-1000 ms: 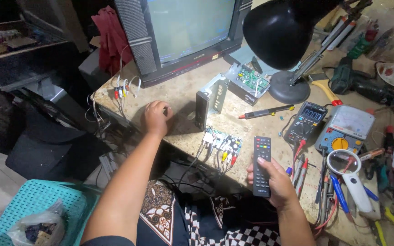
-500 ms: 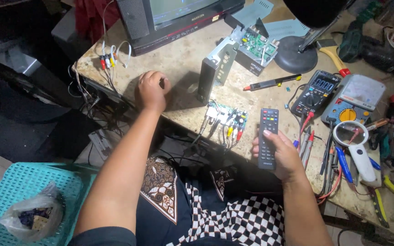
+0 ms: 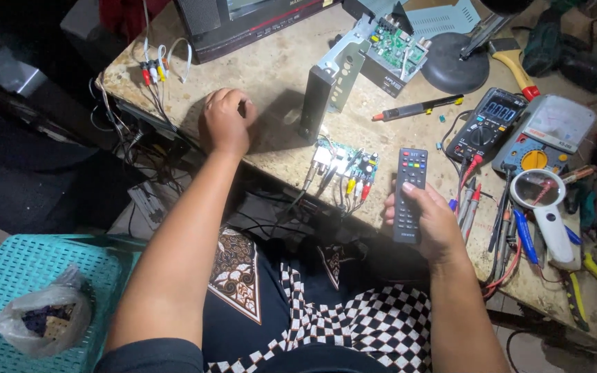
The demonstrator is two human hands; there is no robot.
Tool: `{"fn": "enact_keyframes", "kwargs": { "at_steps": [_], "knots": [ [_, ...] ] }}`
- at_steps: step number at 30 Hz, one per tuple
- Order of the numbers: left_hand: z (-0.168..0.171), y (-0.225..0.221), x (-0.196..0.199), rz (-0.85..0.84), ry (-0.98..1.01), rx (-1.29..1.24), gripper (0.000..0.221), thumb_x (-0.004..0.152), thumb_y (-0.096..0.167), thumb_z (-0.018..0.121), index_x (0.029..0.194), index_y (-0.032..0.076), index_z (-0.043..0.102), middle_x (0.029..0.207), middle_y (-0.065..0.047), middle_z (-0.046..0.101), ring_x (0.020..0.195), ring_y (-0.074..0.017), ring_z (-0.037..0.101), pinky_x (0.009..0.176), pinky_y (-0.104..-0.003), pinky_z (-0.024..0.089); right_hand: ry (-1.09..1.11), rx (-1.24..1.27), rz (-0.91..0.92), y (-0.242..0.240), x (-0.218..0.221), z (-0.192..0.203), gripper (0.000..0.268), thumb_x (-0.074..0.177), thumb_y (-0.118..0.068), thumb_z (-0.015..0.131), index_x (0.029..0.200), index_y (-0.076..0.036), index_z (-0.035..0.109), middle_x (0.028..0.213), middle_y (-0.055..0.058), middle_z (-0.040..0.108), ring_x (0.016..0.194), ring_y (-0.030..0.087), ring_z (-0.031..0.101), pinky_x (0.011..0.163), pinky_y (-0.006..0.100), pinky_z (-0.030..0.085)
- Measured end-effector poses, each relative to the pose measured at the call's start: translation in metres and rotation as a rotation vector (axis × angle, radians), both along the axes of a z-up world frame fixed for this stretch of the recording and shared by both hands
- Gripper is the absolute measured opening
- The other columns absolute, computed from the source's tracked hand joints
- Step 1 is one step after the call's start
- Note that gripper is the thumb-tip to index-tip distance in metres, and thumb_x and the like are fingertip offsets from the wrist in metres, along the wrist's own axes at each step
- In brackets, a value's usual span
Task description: Testing an electronic circuit board using a remote control and observing the output on a CRT television.
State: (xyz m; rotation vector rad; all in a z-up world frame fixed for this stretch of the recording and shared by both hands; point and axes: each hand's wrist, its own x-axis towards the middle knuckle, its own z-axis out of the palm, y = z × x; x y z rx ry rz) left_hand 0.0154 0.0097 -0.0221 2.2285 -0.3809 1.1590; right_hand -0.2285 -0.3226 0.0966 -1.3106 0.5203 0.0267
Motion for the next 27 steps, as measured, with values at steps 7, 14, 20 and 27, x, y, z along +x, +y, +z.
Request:
{"fn": "enact_keyframes", "kwargs": {
  "at_steps": [7, 14, 20, 27],
  "knots": [
    [0.003, 0.000, 0.000, -0.021, -0.018, -0.005, 0.008, 0.080, 0.019, 0.070, 0.076, 0.014, 0.065, 0.070, -0.004, 0.060, 0.070, -0.0280, 0.065, 0.075, -0.038, 0.051, 0.196, -1.017, 0.166, 0.004, 0.016, 0.037, 0.084, 0.085, -0.047, 0.078, 0.151, -0.014, 0.038, 0.117, 0.033, 0.066, 0.110, 0.050, 0.066, 0.092, 0.060, 0.052],
    [-0.002, 0.000, 0.005, 0.000, -0.014, -0.002, 0.007, 0.080, 0.018, 0.070, 0.075, 0.015, 0.065, 0.068, -0.003, 0.060, 0.069, -0.0276, 0.065, 0.075, -0.037, 0.051, 0.232, -1.465, 0.353, -0.024, 0.037, 0.021, 0.081, 0.084, -0.064, 0.065, 0.150, -0.019, 0.051, 0.127, 0.019, 0.063, 0.114, 0.045, 0.065, 0.093, 0.060, 0.054],
    [0.004, 0.002, -0.002, 0.018, 0.013, 0.010, 0.008, 0.081, 0.020, 0.069, 0.076, 0.015, 0.065, 0.070, -0.003, 0.060, 0.071, -0.0281, 0.066, 0.074, -0.037, 0.052, -0.636, -1.730, 0.341, -0.018, 0.061, 0.002, 0.044, 0.101, -0.049, 0.057, 0.135, -0.022, 0.068, 0.139, 0.015, 0.055, 0.134, 0.041, 0.049, 0.106, 0.057, 0.042],
    [0.000, 0.002, 0.001, 0.063, 0.039, 0.035, 0.008, 0.080, 0.026, 0.068, 0.076, 0.019, 0.066, 0.071, -0.002, 0.060, 0.073, -0.0254, 0.066, 0.073, -0.035, 0.053, -0.615, -1.598, 0.688, 0.010, 0.096, 0.002, 0.047, 0.108, -0.051, 0.034, 0.119, -0.030, 0.074, 0.158, 0.011, 0.044, 0.151, 0.045, 0.027, 0.112, 0.075, 0.024]
  ]
}}
